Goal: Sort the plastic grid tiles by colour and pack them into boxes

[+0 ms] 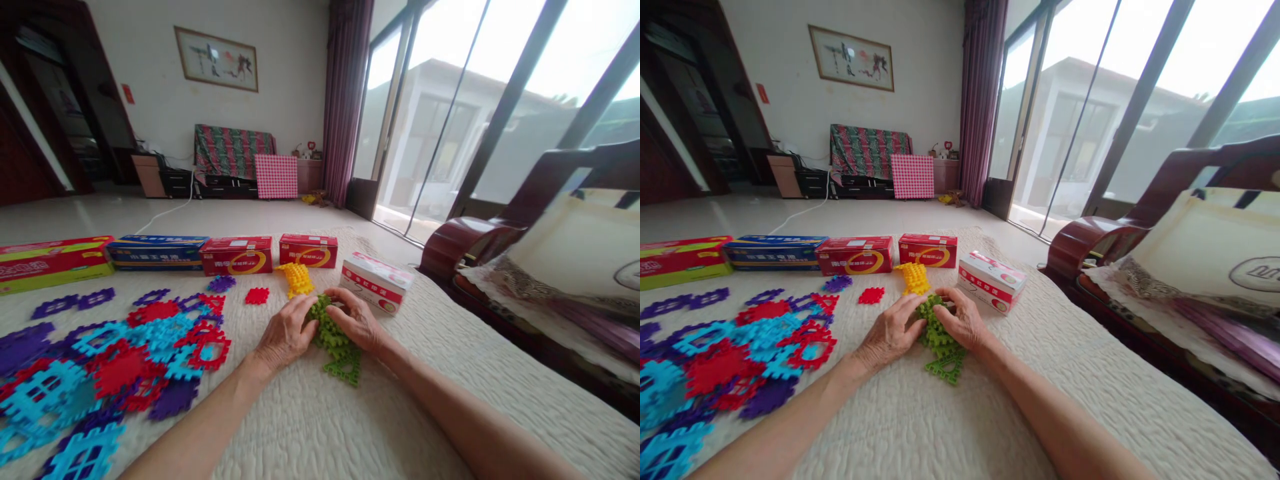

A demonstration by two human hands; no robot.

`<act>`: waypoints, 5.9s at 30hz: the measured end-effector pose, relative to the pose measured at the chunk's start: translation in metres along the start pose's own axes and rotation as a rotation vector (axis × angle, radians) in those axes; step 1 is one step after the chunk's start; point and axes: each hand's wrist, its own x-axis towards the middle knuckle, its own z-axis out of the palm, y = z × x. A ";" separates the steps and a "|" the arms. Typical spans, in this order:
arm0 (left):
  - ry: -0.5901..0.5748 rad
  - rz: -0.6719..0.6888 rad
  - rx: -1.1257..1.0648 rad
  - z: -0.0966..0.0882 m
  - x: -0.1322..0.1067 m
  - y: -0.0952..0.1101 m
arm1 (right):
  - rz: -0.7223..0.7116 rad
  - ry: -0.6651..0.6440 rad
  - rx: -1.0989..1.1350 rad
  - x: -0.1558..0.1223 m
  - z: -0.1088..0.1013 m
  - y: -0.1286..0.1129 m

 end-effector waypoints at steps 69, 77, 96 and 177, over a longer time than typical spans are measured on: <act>0.067 -0.058 0.079 -0.003 0.000 0.002 | 0.134 -0.347 -0.417 0.004 -0.037 -0.030; 0.004 -0.150 0.194 -0.005 -0.003 0.004 | 0.069 -0.304 -0.412 0.007 -0.020 -0.020; -0.007 -0.169 0.172 -0.004 -0.002 0.002 | 0.047 -0.305 -0.282 0.007 -0.025 -0.007; 0.224 -0.109 0.017 0.000 0.063 -0.063 | 0.121 -0.088 -0.347 0.098 0.028 0.015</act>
